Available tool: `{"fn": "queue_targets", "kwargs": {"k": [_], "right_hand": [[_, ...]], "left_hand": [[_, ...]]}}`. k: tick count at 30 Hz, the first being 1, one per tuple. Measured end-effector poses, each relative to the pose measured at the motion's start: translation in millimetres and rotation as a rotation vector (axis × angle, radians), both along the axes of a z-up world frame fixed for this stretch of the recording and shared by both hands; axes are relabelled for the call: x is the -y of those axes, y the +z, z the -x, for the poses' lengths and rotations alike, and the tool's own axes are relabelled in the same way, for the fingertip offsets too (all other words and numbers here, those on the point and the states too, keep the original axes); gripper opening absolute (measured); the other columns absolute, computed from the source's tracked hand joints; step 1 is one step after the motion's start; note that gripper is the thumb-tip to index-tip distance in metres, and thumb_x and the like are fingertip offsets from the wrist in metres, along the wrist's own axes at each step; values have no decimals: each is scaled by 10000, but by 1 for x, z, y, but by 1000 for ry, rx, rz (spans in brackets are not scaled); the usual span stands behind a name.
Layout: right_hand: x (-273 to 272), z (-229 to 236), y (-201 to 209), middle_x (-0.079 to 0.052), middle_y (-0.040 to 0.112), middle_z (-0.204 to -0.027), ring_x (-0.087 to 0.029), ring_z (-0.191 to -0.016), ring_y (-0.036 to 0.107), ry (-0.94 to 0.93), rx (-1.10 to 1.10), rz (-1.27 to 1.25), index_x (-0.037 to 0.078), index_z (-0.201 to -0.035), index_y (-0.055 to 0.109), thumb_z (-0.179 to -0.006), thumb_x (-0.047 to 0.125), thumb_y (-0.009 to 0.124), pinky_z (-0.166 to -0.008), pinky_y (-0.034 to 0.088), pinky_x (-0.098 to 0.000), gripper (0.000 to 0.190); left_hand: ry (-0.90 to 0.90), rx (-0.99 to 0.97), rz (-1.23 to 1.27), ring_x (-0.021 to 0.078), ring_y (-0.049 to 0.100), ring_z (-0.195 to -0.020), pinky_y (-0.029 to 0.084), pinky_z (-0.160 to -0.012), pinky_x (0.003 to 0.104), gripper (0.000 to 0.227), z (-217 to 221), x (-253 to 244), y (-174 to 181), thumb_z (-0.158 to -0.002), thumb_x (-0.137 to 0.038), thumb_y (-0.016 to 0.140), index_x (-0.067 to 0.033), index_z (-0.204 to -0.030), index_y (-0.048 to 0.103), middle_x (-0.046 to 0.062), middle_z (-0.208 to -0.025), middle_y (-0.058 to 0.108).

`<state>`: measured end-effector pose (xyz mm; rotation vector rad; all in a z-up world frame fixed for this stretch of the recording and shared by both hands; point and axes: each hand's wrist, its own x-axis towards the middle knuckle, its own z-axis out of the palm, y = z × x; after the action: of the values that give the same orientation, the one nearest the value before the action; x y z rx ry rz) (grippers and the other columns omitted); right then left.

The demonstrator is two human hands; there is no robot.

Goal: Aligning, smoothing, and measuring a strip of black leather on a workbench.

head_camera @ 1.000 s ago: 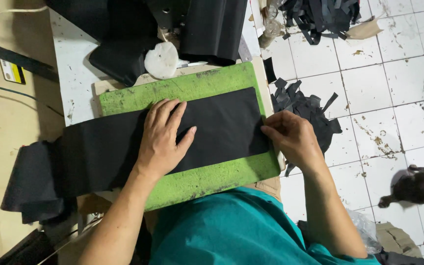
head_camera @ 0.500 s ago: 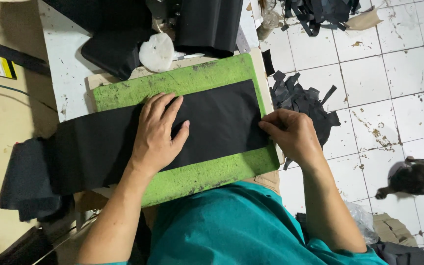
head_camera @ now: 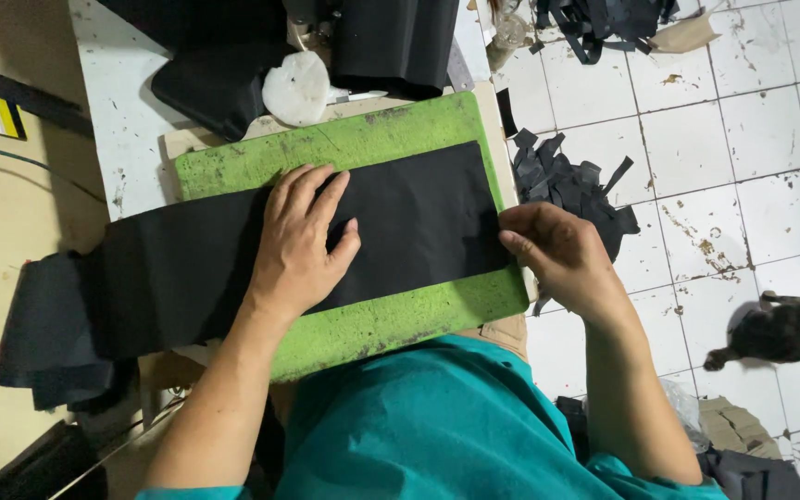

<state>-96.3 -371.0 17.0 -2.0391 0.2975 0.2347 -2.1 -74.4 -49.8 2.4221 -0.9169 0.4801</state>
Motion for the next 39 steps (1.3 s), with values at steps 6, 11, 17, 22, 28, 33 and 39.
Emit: {"fn": "queue_targets", "kwargs": {"k": [6, 11, 17, 22, 28, 33, 39], "right_hand": [[-8, -6, -11, -126, 767, -883, -254, -849, 753, -15, 41, 24, 54, -1167, 755, -923, 104, 756, -777, 578, -360, 249], [-2, -1, -45, -59, 756, -899, -192, -921, 746, -2, 122, 273, 143, -1187, 733, -901, 177, 814, -773, 585, -345, 299], [-19, -12, -11, -187, 766, -1047, -258, -865, 755, 0, 4, 266, -40, -1195, 709, -910, -37, 694, -767, 616, -332, 285], [-17, -11, -15, -178, 724, -928, -218, -732, 657, -4, -7, 198, -58, -1205, 703, -938, -65, 685, -667, 545, -300, 269], [-13, -12, -21, -246, 730, -967, -279, -789, 713, 30, 2, 192, -107, -1176, 677, -935, -112, 657, -751, 613, -346, 242], [-14, -11, -21, -207, 712, -913, -228, -745, 664, 7, 42, 132, -127, -1182, 678, -942, -123, 668, -716, 566, -289, 240], [-23, -14, -10, -269, 742, -950, -298, -777, 720, 1, -24, 254, -137, -1182, 685, -916, -147, 670, -758, 609, -342, 267]], "left_hand": [[23, -16, 0, 413, 544, -1277, 403, -1118, 521, 513, -1, 1, -4, -876, -229, 704, -3, -1333, 654, 223, -1291, 601], [-5, -160, 133, 482, 497, -1338, 347, -1164, 584, 534, 3, -8, 7, -908, -196, 726, 26, -1378, 605, 287, -1358, 568], [647, -12, 189, 341, 638, -1052, 501, -960, 429, 406, 62, -105, 61, -951, -110, 772, 21, -1301, 613, 163, -1140, 690], [868, -428, 776, 205, 621, -911, 550, -784, 300, 362, 144, -120, 11, -1021, -89, 595, 67, -1328, 483, 158, -1133, 614], [970, -666, 1013, 150, 676, -746, 581, -654, 250, 168, 149, -129, -3, -990, -87, 630, 55, -1078, 627, 121, -922, 709], [955, -550, 988, 146, 684, -722, 588, -668, 243, 146, 141, -138, -5, -971, -78, 682, 53, -1017, 640, 103, -843, 709], [964, -457, 916, 152, 719, -702, 575, -668, 229, 122, 141, -144, -13, -935, -21, 708, 50, -1000, 632, 117, -817, 734]]}}
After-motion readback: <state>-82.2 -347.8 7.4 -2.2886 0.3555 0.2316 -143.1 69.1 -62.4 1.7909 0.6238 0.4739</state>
